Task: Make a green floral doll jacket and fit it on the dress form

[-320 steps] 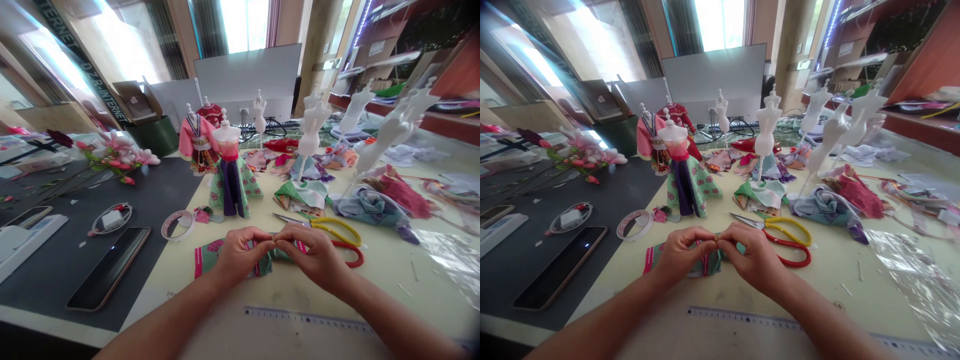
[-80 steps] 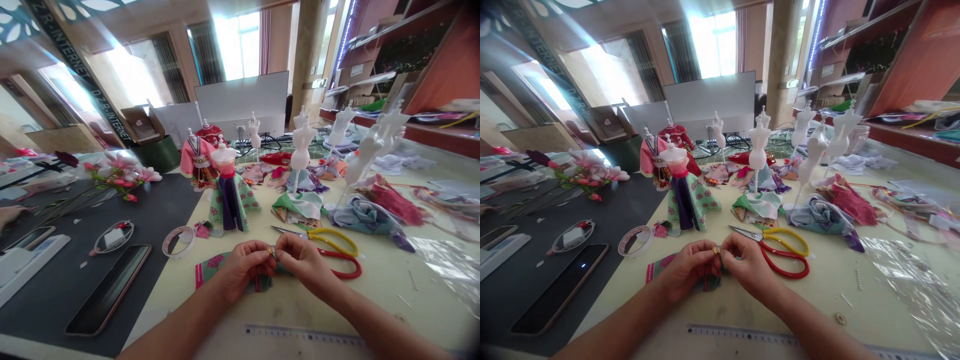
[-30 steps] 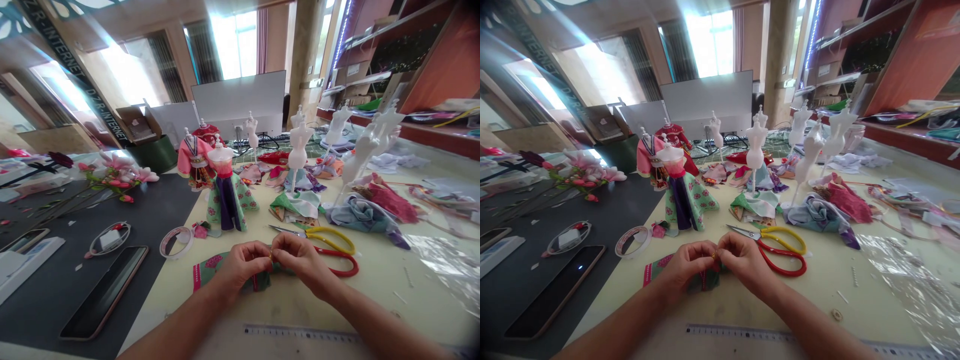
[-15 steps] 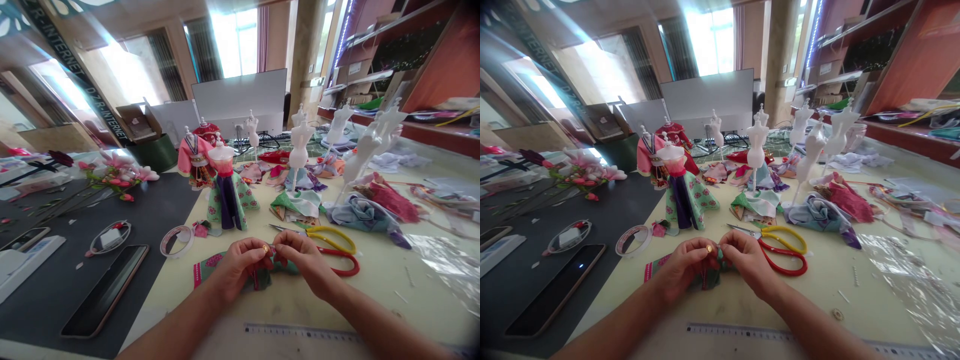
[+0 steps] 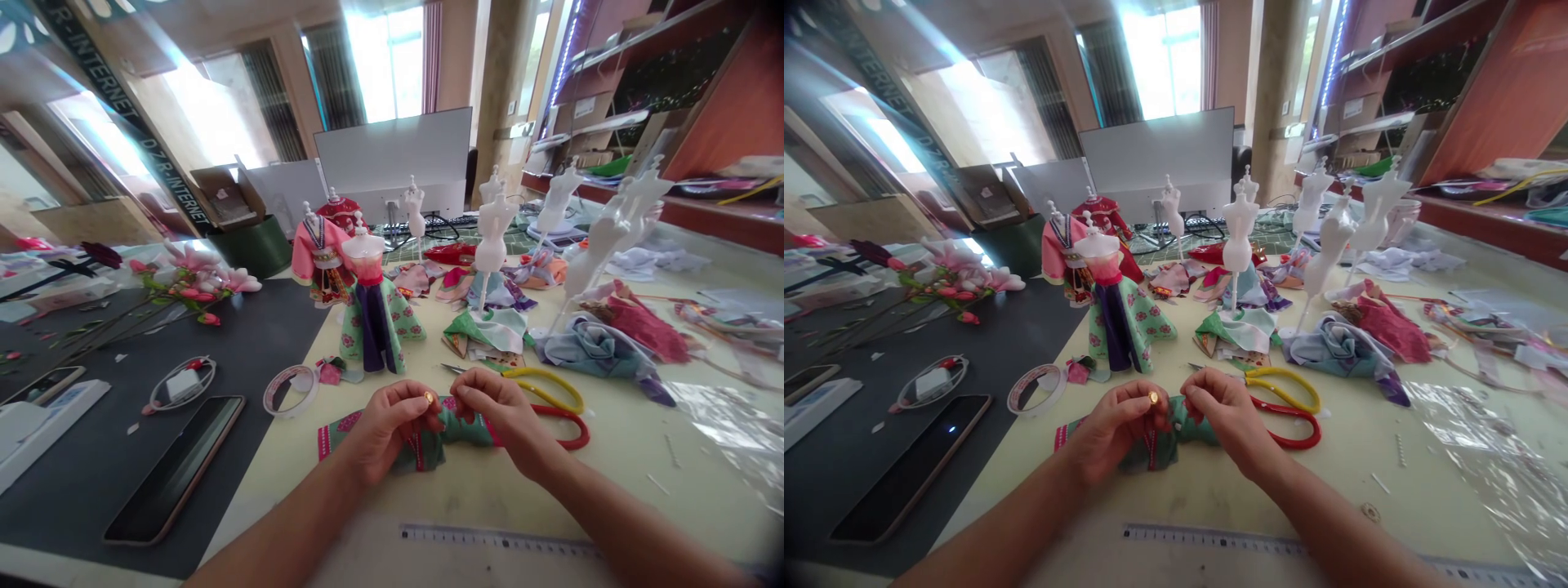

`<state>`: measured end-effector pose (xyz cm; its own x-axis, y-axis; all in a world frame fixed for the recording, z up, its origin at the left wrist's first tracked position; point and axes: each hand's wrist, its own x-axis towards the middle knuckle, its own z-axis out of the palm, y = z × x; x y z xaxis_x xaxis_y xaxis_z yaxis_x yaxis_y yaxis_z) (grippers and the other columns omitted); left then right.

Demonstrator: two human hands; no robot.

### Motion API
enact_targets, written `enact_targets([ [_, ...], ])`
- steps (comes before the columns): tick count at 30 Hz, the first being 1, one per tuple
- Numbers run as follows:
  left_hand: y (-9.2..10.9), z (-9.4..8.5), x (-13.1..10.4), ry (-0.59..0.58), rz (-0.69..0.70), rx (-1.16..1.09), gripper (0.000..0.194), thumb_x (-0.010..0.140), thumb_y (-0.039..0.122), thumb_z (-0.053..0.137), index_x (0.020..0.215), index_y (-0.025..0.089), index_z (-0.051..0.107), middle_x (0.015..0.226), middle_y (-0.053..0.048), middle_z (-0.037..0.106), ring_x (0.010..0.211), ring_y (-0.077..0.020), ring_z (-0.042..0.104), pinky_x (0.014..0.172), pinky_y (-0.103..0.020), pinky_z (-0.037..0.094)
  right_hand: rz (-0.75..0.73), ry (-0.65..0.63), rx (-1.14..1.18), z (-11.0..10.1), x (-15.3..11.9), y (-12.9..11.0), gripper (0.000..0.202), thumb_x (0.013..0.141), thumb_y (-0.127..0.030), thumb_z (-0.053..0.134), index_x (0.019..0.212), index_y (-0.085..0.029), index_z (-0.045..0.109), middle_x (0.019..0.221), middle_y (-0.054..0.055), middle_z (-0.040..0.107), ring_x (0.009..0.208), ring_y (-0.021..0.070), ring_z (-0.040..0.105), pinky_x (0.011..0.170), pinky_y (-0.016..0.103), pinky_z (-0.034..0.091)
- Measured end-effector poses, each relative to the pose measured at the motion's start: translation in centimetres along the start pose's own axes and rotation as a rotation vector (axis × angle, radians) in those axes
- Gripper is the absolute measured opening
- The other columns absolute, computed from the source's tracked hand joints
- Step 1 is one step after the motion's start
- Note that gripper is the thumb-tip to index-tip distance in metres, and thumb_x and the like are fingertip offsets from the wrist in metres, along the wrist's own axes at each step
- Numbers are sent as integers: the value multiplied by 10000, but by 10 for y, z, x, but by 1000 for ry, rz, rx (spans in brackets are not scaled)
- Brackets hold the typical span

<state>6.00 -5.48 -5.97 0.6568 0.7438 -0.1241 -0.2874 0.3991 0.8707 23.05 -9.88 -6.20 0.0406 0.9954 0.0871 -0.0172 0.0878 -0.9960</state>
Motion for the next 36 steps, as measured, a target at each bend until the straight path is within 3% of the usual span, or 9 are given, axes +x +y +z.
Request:
enact_targets([
  [5, -2, 1, 0, 10, -35, -18, 121, 744, 212, 643, 783, 100, 623, 742, -41, 597, 642, -109, 569, 621, -220, 438, -167, 1, -120, 5, -4, 5, 94, 813, -265, 564, 849, -191, 609, 764, 4, 584, 705, 133, 542, 623, 243, 432],
  [12, -7, 4, -1, -44, -89, -128, 125, 758, 190, 631, 825, 85, 631, 710, -40, 587, 633, -103, 567, 669, -236, 452, -369, -105, -155, 6, -5, 3, 186, 812, -204, 617, 994, -234, 642, 942, 31, 561, 917, 171, 548, 830, 302, 442],
  [22, -11, 3, -3, -108, -110, -162, 167, 752, 246, 665, 799, 87, 648, 698, -42, 601, 627, -114, 574, 698, -268, 457, -262, -203, 88, 6, -6, 2, 138, 805, -230, 638, 926, -278, 683, 951, 28, 524, 827, 151, 565, 657, 255, 511],
  [28, -12, 3, -2, -75, -103, -172, 189, 717, 278, 706, 744, 101, 644, 655, -33, 608, 627, -125, 589, 688, -264, 452, -239, -162, 63, 7, -6, 1, 108, 787, -242, 659, 882, -287, 686, 959, 33, 527, 897, 184, 550, 672, 273, 518],
  [36, -11, 6, -3, -83, -102, -184, 200, 708, 293, 713, 687, 111, 633, 637, -28, 602, 615, -119, 573, 673, -262, 449, -234, -184, 64, 7, -9, 3, 129, 798, -236, 647, 914, -283, 676, 988, 35, 504, 736, 144, 563, 596, 272, 518],
])
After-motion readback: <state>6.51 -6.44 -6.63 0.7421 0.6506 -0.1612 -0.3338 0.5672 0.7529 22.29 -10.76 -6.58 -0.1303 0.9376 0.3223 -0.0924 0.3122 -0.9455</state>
